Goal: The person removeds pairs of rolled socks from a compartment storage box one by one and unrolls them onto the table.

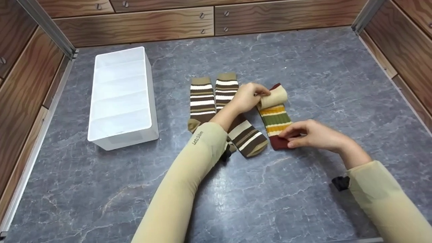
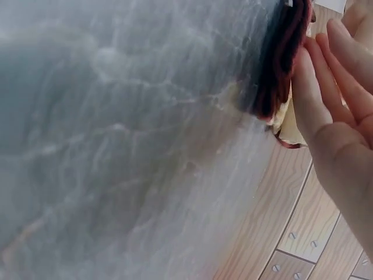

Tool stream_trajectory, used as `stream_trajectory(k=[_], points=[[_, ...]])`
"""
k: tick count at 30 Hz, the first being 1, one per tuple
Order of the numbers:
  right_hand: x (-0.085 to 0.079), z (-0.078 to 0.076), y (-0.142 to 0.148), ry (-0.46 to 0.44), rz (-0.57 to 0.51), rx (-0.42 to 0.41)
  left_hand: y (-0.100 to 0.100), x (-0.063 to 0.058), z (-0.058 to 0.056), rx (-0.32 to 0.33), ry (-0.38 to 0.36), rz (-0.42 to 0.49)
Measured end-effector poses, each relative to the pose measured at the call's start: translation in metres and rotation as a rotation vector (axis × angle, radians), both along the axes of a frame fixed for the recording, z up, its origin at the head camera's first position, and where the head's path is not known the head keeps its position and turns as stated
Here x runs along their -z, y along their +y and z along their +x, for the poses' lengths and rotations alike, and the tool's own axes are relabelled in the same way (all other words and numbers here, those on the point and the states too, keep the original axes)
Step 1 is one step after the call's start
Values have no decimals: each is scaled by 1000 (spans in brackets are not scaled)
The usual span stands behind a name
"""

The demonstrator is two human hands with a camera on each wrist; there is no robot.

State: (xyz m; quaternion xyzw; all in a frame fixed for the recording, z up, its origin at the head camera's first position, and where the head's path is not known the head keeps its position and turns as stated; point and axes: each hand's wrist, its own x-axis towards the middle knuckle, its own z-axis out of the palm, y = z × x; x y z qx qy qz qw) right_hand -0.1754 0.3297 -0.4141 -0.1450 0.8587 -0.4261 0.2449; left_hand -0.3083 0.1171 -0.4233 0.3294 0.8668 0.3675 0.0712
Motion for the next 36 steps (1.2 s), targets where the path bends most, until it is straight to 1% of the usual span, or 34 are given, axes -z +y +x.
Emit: stream_trajectory(k=[3, 5, 7, 8, 9, 11, 13, 14, 15, 16, 19, 22, 26, 29, 31, 34, 36], points=[[-3, -3, 2, 37, 17, -20, -1, -5, 4, 23, -29, -21], [-4, -8, 4, 74, 21, -14, -1, -11, 7, 35, -65, 19], [-5, -13, 8, 94, 17, -3, -2, -17, 13, 63, -130, 93], [-4, -15, 10, 95, 16, -3, -2, -19, 15, 93, -186, 140], [-4, -17, 12, 89, 15, -13, -3, -20, 17, 133, -261, 186], [-2, -20, 15, 66, 14, -42, -2, -21, 20, 223, -416, 234], [1, -22, 18, 58, 22, -76, -2, -18, 23, 300, -542, 232], [2, -23, 19, 56, 22, -88, -1, -16, 23, 325, -588, 228], [3, -23, 19, 56, 22, -97, 0, -14, 23, 335, -608, 215], [3, -23, 20, 57, 21, -100, 1, -12, 23, 330, -606, 204], [4, -22, 19, 57, 20, -96, 2, -9, 21, 275, -568, 181], [3, -20, 19, 50, 19, -81, 3, -13, 17, 198, -524, 165], [2, -20, 17, 55, 13, -65, 5, -21, 9, 139, -469, 167], [2, -20, 16, 49, 12, -65, 6, -23, 1, 86, -439, 158], [3, -20, 15, 40, 19, -63, 6, -21, -4, 28, -424, 152], [6, -19, 14, 37, 24, -64, 5, -16, -11, -62, -415, 163], [8, -19, 13, 39, 23, -59, 4, -12, -15, -103, -416, 181]])
